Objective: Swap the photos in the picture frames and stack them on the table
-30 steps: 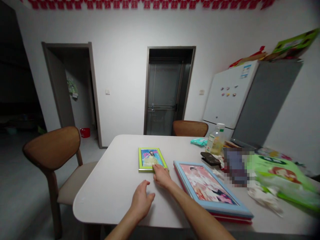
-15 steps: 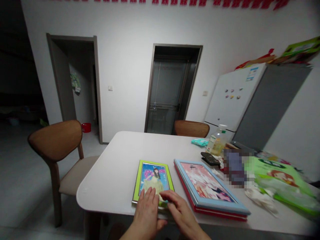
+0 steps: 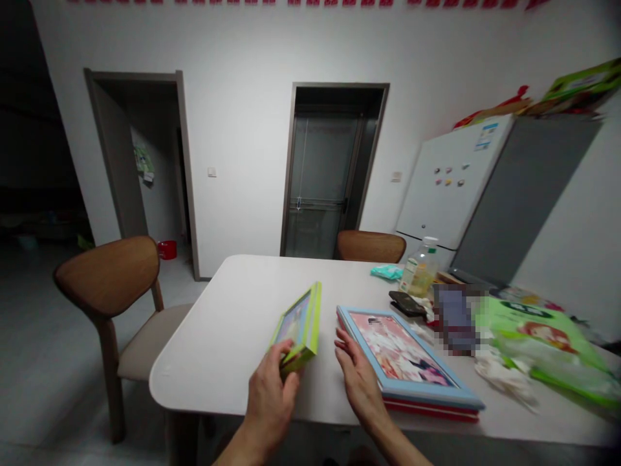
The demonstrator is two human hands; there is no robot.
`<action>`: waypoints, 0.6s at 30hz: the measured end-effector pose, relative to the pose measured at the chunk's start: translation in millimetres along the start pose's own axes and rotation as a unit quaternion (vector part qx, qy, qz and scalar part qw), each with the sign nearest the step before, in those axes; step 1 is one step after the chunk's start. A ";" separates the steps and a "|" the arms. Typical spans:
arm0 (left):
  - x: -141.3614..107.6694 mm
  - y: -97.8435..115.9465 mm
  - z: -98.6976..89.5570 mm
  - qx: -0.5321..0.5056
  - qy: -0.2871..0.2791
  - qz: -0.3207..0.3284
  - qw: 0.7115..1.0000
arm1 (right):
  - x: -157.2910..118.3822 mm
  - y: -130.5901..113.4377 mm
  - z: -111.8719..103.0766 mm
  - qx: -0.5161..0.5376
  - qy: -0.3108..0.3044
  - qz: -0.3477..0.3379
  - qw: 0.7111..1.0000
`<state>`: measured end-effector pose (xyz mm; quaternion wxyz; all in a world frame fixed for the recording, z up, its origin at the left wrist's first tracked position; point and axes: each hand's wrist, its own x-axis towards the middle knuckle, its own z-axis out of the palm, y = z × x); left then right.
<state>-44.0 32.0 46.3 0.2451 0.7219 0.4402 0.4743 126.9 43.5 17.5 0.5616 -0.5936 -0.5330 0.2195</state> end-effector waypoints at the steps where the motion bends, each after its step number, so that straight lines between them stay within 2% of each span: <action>1: 4.1 1.9 -5.1 -0.049 0.030 -0.020 0.998 | -0.1 -1.5 5.8 -0.001 -0.031 -0.006 1.000; 3: 9.8 0.3 -13.8 -0.128 0.081 -0.055 0.987 | -1.9 -3.4 19.1 -0.007 -0.101 -0.024 0.995; 5: 10.9 -8.2 -20.2 -0.170 0.115 -0.087 0.975 | -5.2 -4.1 31.3 -0.030 -0.146 -0.048 0.988; 8: 3.1 -27.6 -26.4 -0.182 0.107 -0.134 0.968 | -9.3 -3.1 41.3 -0.092 -0.171 -0.094 0.976; 12: -16.3 -50.3 -30.3 -0.106 0.064 -0.154 0.980 | -10.2 -0.4 40.4 -0.166 -0.188 -0.159 0.955; 15: -28.9 -63.3 -30.1 0.000 0.034 -0.143 0.989 | -10.6 -0.6 37.2 -0.205 -0.193 -0.185 0.942; 18: -37.1 -75.2 -27.1 0.113 0.011 -0.121 0.986 | -13.9 -2.5 34.3 -0.250 -0.195 -0.195 0.928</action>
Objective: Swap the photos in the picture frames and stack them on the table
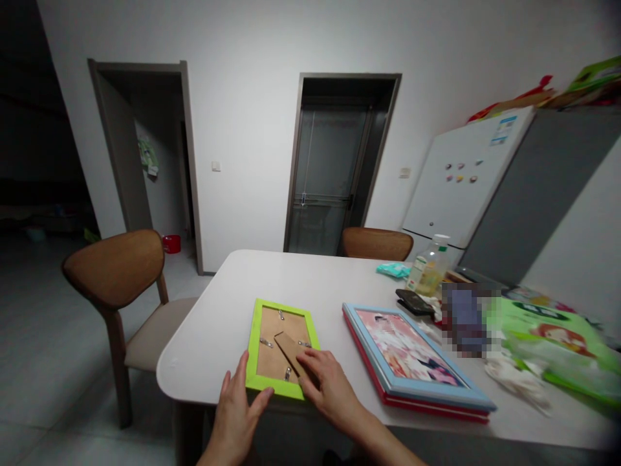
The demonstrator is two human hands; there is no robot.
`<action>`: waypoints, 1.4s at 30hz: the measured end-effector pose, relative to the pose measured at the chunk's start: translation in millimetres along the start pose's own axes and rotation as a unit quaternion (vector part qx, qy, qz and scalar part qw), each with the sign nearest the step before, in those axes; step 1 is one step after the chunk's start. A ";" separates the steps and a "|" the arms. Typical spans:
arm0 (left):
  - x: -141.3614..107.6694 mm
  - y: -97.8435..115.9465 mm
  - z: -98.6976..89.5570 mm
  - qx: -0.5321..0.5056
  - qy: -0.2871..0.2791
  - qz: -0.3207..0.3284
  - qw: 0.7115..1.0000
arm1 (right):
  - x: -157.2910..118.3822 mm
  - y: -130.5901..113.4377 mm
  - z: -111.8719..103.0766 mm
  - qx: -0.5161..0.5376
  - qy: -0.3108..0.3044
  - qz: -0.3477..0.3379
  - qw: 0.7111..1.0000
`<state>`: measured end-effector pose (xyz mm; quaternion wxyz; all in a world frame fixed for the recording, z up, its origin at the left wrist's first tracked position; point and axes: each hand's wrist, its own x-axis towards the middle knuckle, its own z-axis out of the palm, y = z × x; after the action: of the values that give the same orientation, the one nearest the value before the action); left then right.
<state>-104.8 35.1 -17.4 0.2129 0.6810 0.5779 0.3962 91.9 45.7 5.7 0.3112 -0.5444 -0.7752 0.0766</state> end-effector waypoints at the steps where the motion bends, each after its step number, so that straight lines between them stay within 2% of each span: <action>1: -1.0 -3.5 2.1 0.034 -0.006 0.016 0.999 | -1.8 -0.7 -0.6 -0.017 -0.005 0.001 1.000; 4: -3.0 -11.2 7.1 0.112 -0.025 0.069 0.991 | -8.1 -1.8 -1.9 -0.057 -0.018 0.008 0.998; 7: -4.0 -13.1 7.9 0.147 -0.030 0.094 0.984 | -12.3 -1.9 -4.3 -0.070 -0.028 0.013 0.997; 12: -1.0 -1.5 1.5 0.154 -0.053 0.110 0.980 | -5.2 -2.6 -12.4 -0.074 -0.067 0.006 0.995; 17: 7.2 14.3 -1.5 0.135 -0.137 0.154 0.969 | 15.2 -4.0 -10.3 -0.029 -0.122 -0.084 0.989; 19: 9.4 14.6 -0.7 0.128 -0.150 0.163 0.967 | 20.4 -3.8 -5.3 -0.009 -0.135 -0.107 0.985; 26: 9.7 5.4 2.2 0.100 -0.122 0.172 0.972 | 17.6 -0.2 4.8 -0.010 -0.096 -0.098 0.990; 35: 10.1 0.9 5.7 0.120 -0.107 0.187 0.969 | 20.7 -11.7 3.9 -0.027 -0.102 -0.052 0.993; 37: 10.6 -1.7 6.7 0.123 -0.102 0.192 0.968 | 21.2 -8.4 0.9 -0.009 -0.093 -0.038 0.995; 39: 10.8 -2.5 6.9 0.124 -0.102 0.195 0.968 | 22.9 -0.8 -3.2 -0.010 -0.056 -0.008 0.998; 42: 10.5 -0.1 5.6 0.119 -0.103 0.194 0.968 | 28.2 13.5 -8.2 -0.062 -0.023 0.042 0.997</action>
<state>-100.3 46.1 -17.8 0.1078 0.8376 0.4530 0.2856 101.2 74.3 17.3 0.2555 -0.5926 -0.7620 0.0535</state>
